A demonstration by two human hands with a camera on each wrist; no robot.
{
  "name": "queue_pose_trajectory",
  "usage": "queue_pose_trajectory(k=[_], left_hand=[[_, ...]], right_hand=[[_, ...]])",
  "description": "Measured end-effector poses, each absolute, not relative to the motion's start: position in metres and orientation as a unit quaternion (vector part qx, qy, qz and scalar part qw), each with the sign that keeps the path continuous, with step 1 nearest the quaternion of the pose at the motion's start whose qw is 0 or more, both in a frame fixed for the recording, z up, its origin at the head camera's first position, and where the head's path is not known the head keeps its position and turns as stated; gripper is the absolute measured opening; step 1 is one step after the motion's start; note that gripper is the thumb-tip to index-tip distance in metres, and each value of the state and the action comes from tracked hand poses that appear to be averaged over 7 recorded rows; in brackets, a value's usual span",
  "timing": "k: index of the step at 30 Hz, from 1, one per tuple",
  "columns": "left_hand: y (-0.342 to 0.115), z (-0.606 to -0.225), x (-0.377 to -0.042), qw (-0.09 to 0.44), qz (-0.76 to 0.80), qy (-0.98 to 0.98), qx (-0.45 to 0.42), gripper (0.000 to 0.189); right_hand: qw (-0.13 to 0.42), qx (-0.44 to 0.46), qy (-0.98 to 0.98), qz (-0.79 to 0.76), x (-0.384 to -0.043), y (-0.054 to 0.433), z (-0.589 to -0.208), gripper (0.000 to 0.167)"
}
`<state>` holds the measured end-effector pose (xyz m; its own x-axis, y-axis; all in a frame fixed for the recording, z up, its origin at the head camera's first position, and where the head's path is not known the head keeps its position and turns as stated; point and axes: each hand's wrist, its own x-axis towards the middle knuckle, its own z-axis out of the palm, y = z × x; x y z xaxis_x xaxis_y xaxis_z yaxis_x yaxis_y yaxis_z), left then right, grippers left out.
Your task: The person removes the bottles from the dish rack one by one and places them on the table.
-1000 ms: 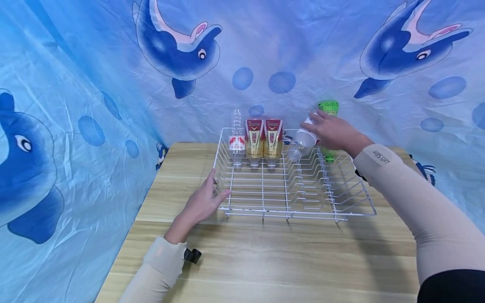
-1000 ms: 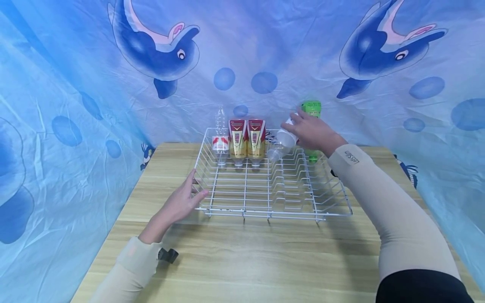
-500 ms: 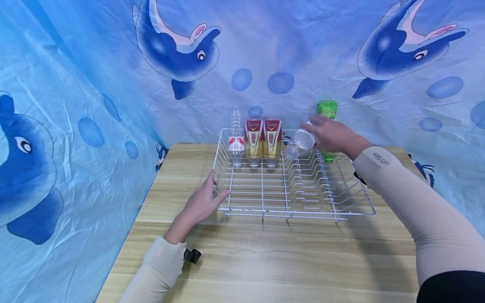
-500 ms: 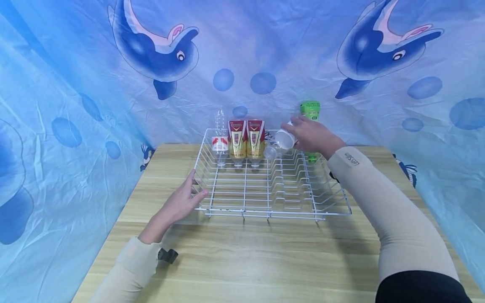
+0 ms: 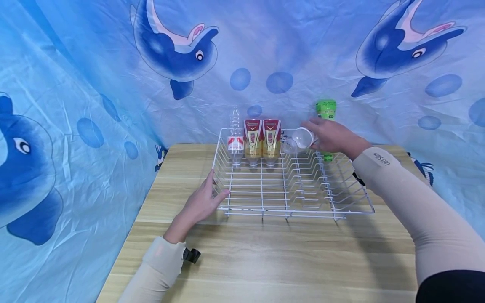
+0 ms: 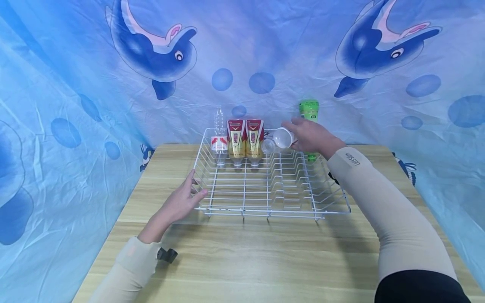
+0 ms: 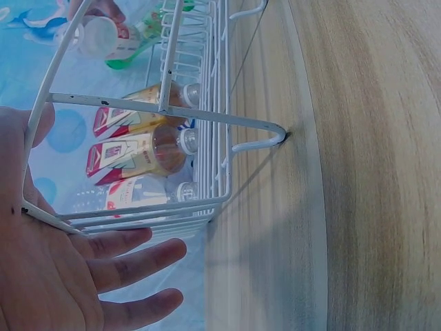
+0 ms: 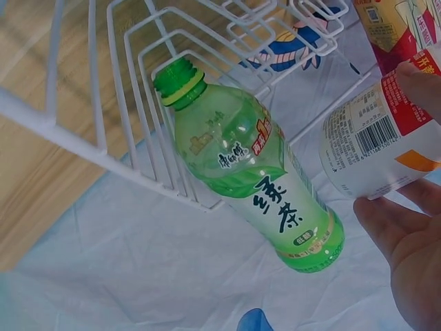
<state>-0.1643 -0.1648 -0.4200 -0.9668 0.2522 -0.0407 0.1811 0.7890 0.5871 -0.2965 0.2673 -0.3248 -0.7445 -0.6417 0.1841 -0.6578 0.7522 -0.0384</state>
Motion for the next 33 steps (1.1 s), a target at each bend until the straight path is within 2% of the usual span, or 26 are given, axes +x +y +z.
queue_pose_trajectory(k=[8,33], left_hand=[[-0.1647,-0.4199,-0.1646,0.058,0.305,0.943,0.117,0.106],[-0.1661,-0.4203,-0.1634,0.052,0.307,0.943,0.119,0.106]], right_hand=[[0.052,0.302,-0.948,0.092,-0.2954,0.2659,-0.3259,0.08],[0.041,0.251,-0.95,0.182,-0.2902,0.2631,-0.3232,0.073]])
